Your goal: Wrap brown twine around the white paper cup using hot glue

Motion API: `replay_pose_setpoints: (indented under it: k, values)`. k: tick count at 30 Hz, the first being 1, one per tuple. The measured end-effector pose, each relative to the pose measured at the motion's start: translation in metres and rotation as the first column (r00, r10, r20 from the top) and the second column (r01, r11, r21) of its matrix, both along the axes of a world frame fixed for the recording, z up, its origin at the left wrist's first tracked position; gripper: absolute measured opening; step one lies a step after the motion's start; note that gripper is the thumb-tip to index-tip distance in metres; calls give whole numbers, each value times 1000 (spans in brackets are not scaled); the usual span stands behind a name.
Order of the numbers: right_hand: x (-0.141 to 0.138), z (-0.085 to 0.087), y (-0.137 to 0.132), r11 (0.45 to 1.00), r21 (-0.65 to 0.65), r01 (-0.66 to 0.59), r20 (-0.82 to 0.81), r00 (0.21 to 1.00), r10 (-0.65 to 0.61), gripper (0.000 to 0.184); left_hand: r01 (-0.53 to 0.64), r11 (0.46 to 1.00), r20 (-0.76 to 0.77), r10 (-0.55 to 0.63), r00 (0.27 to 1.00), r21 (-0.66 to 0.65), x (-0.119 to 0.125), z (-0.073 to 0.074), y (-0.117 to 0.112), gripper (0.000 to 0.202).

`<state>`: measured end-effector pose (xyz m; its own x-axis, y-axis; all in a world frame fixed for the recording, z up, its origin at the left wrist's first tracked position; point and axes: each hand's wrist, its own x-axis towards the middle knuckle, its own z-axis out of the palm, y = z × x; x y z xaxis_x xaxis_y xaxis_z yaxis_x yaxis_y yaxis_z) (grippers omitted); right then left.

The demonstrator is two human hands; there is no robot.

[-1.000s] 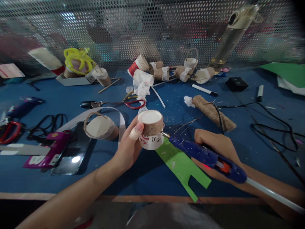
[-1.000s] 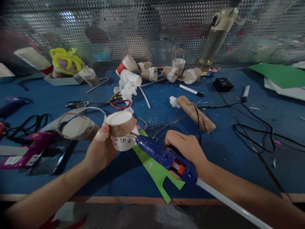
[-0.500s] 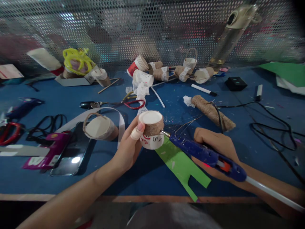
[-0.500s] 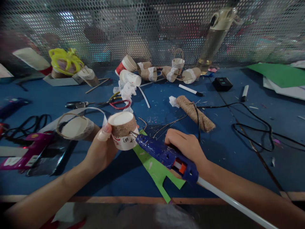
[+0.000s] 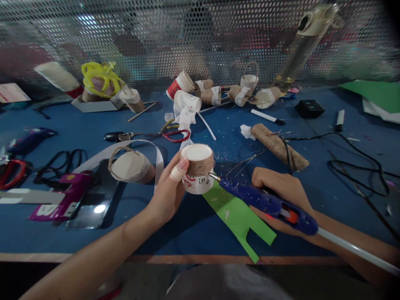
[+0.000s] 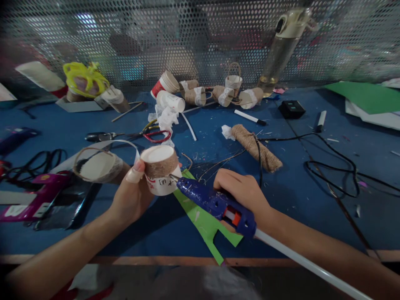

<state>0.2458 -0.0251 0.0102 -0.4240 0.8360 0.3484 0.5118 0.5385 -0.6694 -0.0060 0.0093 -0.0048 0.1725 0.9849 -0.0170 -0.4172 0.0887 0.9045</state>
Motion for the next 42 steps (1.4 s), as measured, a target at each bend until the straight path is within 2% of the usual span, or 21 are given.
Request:
replay_pose_setpoints:
  k: [5,8,13,19,28,36,42]
  values:
    - [-1,1,2,998,-17,60,7,998,-60,30,-35,999,0,35,999,-28,2,5,1,49]
    - [-1,2,2,999,-13,45,2,999,-45,30,-21,999,-4,21,1000,-33,4,7,1,52]
    - [-2,3,-1,1000,21,5,10,1000,-5,28,-8,1000,-33,8,999,5,3,3,1,51]
    - [-2,5,-1,1000,18,8,37,999,-9,30,-11,999,-15,10,1000,-40,2,0,0,51]
    - [-3,5,-1,995,0,99,58,993,-99,33,-51,996,-58,47,997,-79,2,4,2,57]
    - [-4,7,-3,1000,-12,26,17,1000,-26,34,-38,991,-4,38,999,-127,4,-1,2,54]
    - [-2,5,0,999,1,48,0,999,-48,33,4,987,18,-1,1000,-159,4,8,2,57]
